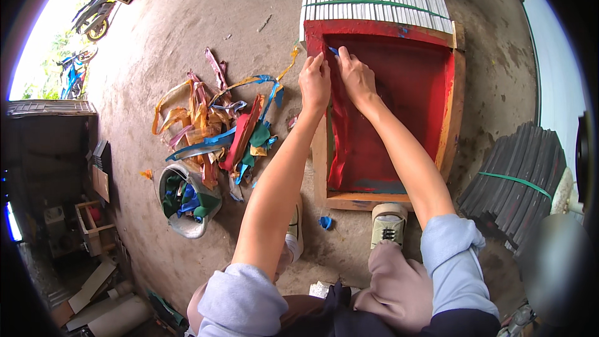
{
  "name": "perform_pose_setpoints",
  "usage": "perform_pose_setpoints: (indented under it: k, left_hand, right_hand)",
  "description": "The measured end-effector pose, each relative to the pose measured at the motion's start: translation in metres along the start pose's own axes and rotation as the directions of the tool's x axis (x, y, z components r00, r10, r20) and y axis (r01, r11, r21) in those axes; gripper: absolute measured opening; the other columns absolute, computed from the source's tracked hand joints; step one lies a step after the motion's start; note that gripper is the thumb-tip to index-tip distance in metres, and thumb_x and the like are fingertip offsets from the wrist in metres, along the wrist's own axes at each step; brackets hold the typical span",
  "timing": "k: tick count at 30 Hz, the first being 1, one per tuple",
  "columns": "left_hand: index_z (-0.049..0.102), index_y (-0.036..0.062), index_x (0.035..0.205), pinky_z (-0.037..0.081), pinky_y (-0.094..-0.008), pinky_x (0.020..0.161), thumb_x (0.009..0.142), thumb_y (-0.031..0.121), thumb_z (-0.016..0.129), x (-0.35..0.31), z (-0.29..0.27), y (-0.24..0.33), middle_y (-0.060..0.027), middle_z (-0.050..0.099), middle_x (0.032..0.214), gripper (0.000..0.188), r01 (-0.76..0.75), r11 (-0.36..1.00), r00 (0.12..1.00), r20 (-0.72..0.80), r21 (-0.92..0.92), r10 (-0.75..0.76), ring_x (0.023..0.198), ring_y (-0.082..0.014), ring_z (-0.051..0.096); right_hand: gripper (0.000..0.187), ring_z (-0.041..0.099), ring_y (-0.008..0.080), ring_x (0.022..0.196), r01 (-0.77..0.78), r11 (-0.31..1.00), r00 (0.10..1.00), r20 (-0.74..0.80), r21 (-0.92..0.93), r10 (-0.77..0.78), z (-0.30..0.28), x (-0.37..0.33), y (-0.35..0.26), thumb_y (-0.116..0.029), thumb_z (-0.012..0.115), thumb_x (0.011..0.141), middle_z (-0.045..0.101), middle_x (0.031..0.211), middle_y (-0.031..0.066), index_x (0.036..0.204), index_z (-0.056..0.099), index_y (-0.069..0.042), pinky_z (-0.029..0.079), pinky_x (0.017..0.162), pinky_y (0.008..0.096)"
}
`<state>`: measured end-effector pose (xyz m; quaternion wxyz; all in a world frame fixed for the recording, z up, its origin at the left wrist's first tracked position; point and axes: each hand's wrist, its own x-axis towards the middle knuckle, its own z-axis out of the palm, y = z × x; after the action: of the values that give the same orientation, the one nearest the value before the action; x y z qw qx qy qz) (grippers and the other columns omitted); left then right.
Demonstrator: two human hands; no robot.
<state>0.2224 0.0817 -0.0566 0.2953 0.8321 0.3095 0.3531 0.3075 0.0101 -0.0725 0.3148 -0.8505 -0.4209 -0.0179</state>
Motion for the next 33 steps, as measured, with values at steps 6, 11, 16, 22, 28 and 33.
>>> perform_pose_setpoints:
  k: [6, 11, 16, 22, 28, 33]
  left_hand:
    - [0.062, -0.0022, 0.102, 0.046, -0.0412, 0.064, 0.084, 0.005, 0.056, -0.005, 0.004, 0.005, -0.0176, 0.055, 0.081, 0.021, -0.027, 1.0, 0.999, -0.033, -0.001, 0.027, 0.072, -0.0347, 0.058]
    - [0.062, -0.002, 0.104, 0.045, -0.0408, 0.063, 0.084, 0.004, 0.056, -0.005, 0.0, 0.001, -0.0171, 0.054, 0.08, 0.021, -0.014, 1.0, 0.999, -0.043, -0.014, 0.014, 0.071, -0.0336, 0.057]
    - [0.062, -0.0023, 0.104, 0.045, -0.0405, 0.063, 0.085, 0.004, 0.055, -0.01, 0.005, 0.008, -0.0167, 0.054, 0.08, 0.021, 0.007, 0.999, 0.995, -0.098, -0.04, -0.011, 0.072, -0.0333, 0.057]
    - [0.061, -0.0037, 0.105, 0.045, -0.0416, 0.066, 0.086, 0.005, 0.055, -0.011, -0.001, -0.002, -0.0182, 0.056, 0.085, 0.022, 0.026, 0.997, 0.994, -0.105, -0.072, -0.034, 0.074, -0.0355, 0.058]
    - [0.061, -0.0041, 0.105, 0.046, -0.0434, 0.07, 0.086, 0.005, 0.054, -0.012, 0.01, 0.005, -0.0212, 0.057, 0.089, 0.022, 0.072, 0.995, 0.995, -0.069, -0.073, -0.077, 0.081, -0.0385, 0.058]
    - [0.061, -0.0034, 0.105, 0.046, -0.044, 0.072, 0.085, 0.005, 0.053, -0.011, 0.01, 0.003, -0.0201, 0.058, 0.09, 0.022, 0.07, 0.997, 0.99, -0.122, -0.033, -0.073, 0.083, -0.0384, 0.058]
  right_hand:
    - [0.017, 0.064, 0.0382, 0.068, -0.007, 1.0, 1.0, 0.002, 0.002, 0.007, 0.0, 0.0, 0.003, -0.024, 0.042, 0.096, 0.063, 0.078, 0.0171, 0.099, 0.044, -0.008, 0.053, 0.055, 0.0475]
    - [0.018, 0.064, 0.0384, 0.068, 0.003, 1.0, 1.0, 0.013, 0.004, -0.003, 0.0, -0.006, 0.004, -0.024, 0.041, 0.096, 0.063, 0.079, 0.0175, 0.1, 0.044, -0.007, 0.053, 0.055, 0.048]
    - [0.019, 0.064, 0.0383, 0.068, -0.002, 1.0, 1.0, -0.008, 0.001, 0.002, -0.003, -0.003, 0.001, -0.025, 0.041, 0.096, 0.063, 0.079, 0.0169, 0.101, 0.044, -0.007, 0.053, 0.054, 0.0473]
    - [0.018, 0.064, 0.038, 0.067, -0.024, 0.999, 0.999, 0.038, -0.038, 0.025, -0.005, -0.009, -0.004, -0.024, 0.041, 0.097, 0.063, 0.075, 0.0173, 0.102, 0.044, -0.008, 0.052, 0.053, 0.0474]
    - [0.018, 0.065, 0.0377, 0.067, -0.029, 0.996, 0.999, 0.036, -0.08, 0.032, -0.001, -0.01, 0.008, -0.026, 0.041, 0.097, 0.062, 0.074, 0.018, 0.101, 0.044, -0.008, 0.053, 0.054, 0.0477]
    - [0.018, 0.064, 0.0386, 0.068, -0.046, 0.994, 0.996, 0.073, -0.102, 0.053, -0.006, -0.012, 0.005, -0.025, 0.04, 0.097, 0.062, 0.076, 0.0189, 0.101, 0.044, -0.008, 0.053, 0.055, 0.047]
